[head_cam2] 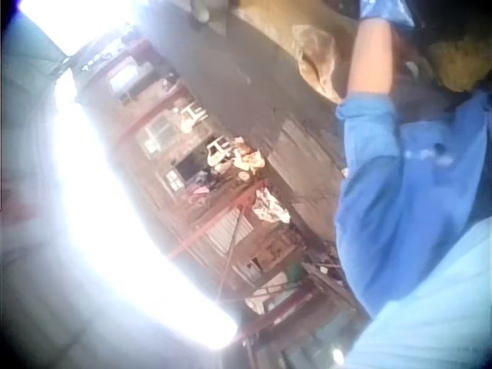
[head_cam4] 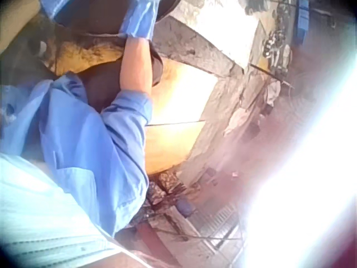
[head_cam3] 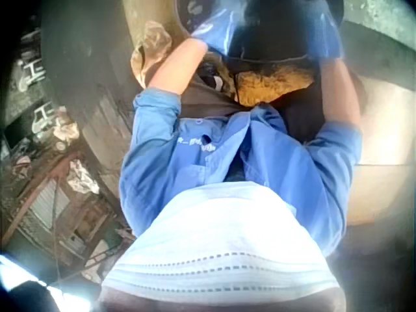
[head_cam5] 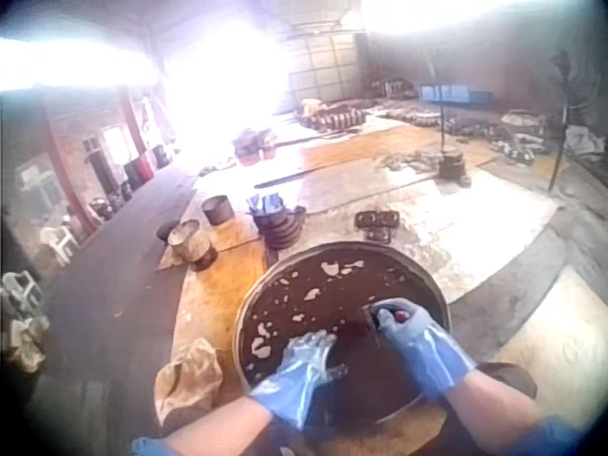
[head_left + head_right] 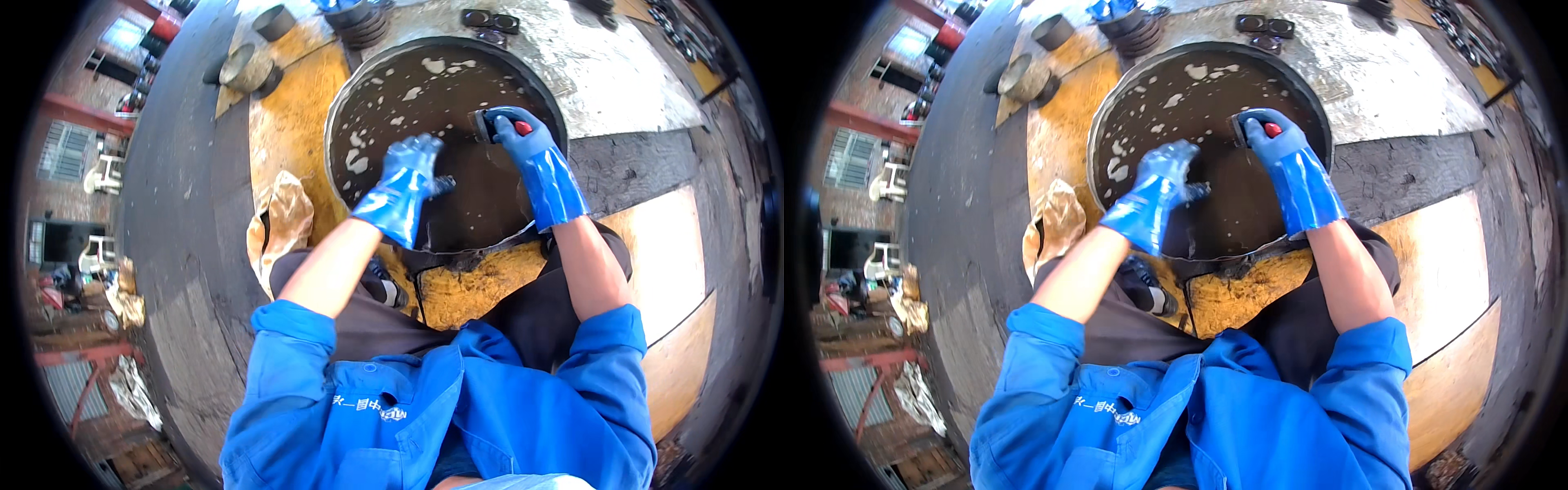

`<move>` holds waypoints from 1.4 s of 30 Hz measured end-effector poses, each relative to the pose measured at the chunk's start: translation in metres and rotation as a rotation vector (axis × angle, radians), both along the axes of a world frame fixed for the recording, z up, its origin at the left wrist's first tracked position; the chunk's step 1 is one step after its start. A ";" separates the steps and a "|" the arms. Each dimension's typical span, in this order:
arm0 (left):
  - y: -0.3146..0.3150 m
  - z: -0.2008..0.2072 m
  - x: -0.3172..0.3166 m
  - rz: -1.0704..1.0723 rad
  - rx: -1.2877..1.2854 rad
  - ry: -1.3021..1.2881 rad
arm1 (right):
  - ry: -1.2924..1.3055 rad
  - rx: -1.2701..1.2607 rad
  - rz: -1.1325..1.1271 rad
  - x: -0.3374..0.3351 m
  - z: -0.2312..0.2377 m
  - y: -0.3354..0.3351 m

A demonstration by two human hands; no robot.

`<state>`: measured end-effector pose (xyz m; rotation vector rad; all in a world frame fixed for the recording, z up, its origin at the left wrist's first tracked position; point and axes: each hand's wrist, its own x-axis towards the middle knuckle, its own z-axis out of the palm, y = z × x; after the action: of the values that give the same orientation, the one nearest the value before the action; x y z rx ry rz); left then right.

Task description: The person cleans metal components in a circular container of liquid using a brush. They dip the parts into the fluid, scrub the surfaces, and then set them aside.

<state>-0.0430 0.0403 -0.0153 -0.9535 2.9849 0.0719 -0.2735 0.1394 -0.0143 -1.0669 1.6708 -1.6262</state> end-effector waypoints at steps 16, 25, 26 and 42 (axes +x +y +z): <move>0.075 -0.039 -0.102 0.093 -0.032 -0.296 | 0.203 -0.090 -0.155 -0.013 0.032 0.022; 0.073 -0.036 -0.136 0.085 0.045 -0.469 | 0.274 -0.004 -0.194 -0.022 0.031 0.042; 0.080 -0.031 -0.132 0.078 0.019 -0.459 | 0.299 -0.003 -0.189 -0.022 0.029 0.045; 0.064 0.003 -0.125 0.092 0.006 -0.553 | 0.394 -0.059 -0.243 -0.039 0.018 0.036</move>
<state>-0.1684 0.1040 -0.0126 -0.9246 2.4346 -0.1564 -0.3120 0.1756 0.0036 -1.3230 2.0873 -1.7032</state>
